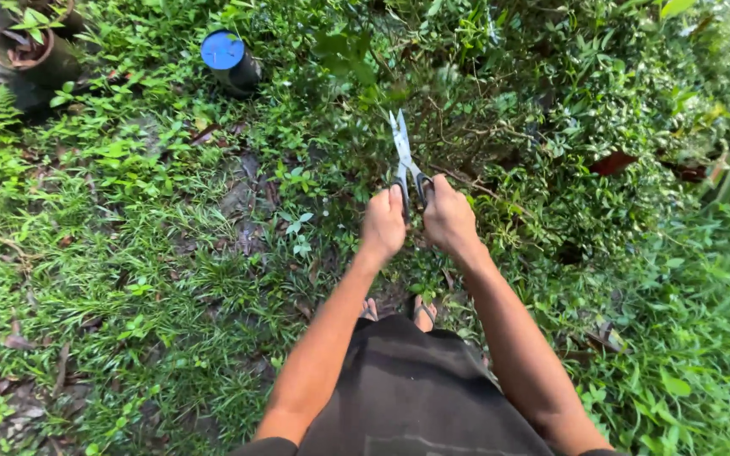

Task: Pruning a garden bush using scissors.

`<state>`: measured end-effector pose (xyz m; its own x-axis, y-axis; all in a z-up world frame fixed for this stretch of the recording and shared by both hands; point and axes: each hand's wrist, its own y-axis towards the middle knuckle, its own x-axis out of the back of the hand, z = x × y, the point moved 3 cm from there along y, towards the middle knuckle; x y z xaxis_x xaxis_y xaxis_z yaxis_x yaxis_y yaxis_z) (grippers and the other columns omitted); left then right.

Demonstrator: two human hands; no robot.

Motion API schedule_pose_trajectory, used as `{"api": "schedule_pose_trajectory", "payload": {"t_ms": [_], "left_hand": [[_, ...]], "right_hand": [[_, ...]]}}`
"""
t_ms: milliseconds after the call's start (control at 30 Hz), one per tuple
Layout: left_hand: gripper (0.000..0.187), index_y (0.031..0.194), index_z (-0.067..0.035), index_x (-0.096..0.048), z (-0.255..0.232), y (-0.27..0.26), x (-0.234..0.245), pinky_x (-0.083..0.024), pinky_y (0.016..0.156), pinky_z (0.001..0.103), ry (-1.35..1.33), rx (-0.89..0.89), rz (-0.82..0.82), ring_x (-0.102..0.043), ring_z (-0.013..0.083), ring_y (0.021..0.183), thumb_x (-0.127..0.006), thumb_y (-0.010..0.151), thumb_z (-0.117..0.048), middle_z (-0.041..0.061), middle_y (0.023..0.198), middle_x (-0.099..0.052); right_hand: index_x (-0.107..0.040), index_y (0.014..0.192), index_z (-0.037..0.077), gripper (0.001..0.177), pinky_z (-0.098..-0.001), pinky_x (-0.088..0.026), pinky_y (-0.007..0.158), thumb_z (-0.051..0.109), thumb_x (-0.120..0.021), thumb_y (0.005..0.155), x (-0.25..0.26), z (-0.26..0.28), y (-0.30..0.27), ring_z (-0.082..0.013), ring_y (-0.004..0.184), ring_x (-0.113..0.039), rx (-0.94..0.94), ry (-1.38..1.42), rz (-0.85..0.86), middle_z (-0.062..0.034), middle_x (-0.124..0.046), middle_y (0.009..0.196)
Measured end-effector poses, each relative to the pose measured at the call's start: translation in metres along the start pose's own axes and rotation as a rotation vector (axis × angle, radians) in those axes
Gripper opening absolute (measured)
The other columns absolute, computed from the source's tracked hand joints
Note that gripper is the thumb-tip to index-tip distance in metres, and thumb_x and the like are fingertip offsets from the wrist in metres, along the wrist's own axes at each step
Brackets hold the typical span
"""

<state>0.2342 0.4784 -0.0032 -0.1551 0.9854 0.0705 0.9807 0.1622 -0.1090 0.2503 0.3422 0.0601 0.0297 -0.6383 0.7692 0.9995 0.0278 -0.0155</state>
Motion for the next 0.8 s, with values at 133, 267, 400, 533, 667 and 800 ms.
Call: {"api": "schedule_pose_trajectory", "payload": {"t_ms": [133, 267, 400, 533, 667, 800], "left_hand": [[0.052, 0.078, -0.001, -0.054, -0.012, 0.025, 0.02, -0.05, 0.05, 0.036, -0.023, -0.005, 0.105, -0.056, 0.0172, 0.052, -0.039, 0.11, -0.039, 0.005, 0.062, -0.055], [0.049, 0.077, -0.003, -0.054, -0.019, 0.048, 0.037, -0.051, 0.051, 0.035, 0.071, 0.055, 0.192, -0.056, 0.0157, 0.051, -0.041, 0.108, -0.039, 0.003, 0.061, -0.053], [0.05, 0.075, -0.003, -0.055, -0.014, 0.07, 0.044, -0.05, 0.053, 0.033, 0.055, 0.031, 0.29, -0.056, 0.015, 0.053, -0.045, 0.107, -0.041, 0.002, 0.062, -0.054], [0.049, 0.075, -0.004, -0.054, -0.033, 0.072, 0.053, -0.046, 0.051, 0.032, 0.08, 0.072, 0.318, -0.053, 0.0137, 0.054, -0.046, 0.106, -0.042, 0.002, 0.063, -0.053], [0.049, 0.074, -0.005, -0.052, -0.05, 0.07, 0.057, -0.036, 0.044, 0.033, 0.101, 0.19, 0.368, -0.045, 0.0138, 0.051, -0.045, 0.106, -0.043, 0.002, 0.062, -0.051], [0.047, 0.076, -0.008, -0.052, -0.038, 0.073, 0.047, -0.04, 0.046, 0.032, 0.056, 0.241, 0.361, -0.048, 0.0133, 0.051, -0.044, 0.106, -0.044, 0.001, 0.062, -0.051]], "right_hand": [[-0.058, 0.1, 0.003, 0.023, -0.057, -0.05, 0.072, 0.025, -0.05, 0.1, 0.029, 0.02, 0.02, -0.0475, 0.08, -0.066, -0.025, -0.016, 0.085, -0.0265, -0.068, 0.089], [-0.062, 0.097, 0.002, 0.027, -0.056, -0.048, 0.074, 0.027, -0.054, 0.101, 0.043, 0.017, 0.046, -0.0461, 0.085, -0.064, -0.011, -0.139, 0.135, -0.0249, -0.069, 0.092], [-0.063, 0.097, 0.001, 0.027, -0.054, -0.048, 0.073, 0.027, -0.056, 0.1, 0.053, 0.027, 0.058, -0.0449, 0.082, -0.063, -0.015, -0.155, 0.181, -0.0252, -0.068, 0.089], [-0.063, 0.095, -0.001, 0.03, -0.052, -0.048, 0.072, 0.028, -0.058, 0.101, 0.05, 0.015, 0.07, -0.0425, 0.077, -0.063, 0.016, -0.091, 0.186, -0.0248, -0.067, 0.085], [-0.063, 0.092, -0.002, 0.031, -0.0498, -0.048, 0.069, 0.028, -0.058, 0.1, 0.053, 0.018, 0.075, -0.0382, 0.073, -0.063, 0.025, -0.052, 0.193, -0.0238, -0.067, 0.081], [-0.062, 0.091, -0.003, 0.03, -0.0508, -0.048, 0.069, 0.026, -0.057, 0.101, 0.04, 0.014, 0.075, -0.0384, 0.073, -0.063, 0.043, -0.022, 0.169, -0.0247, -0.067, 0.082]]}}
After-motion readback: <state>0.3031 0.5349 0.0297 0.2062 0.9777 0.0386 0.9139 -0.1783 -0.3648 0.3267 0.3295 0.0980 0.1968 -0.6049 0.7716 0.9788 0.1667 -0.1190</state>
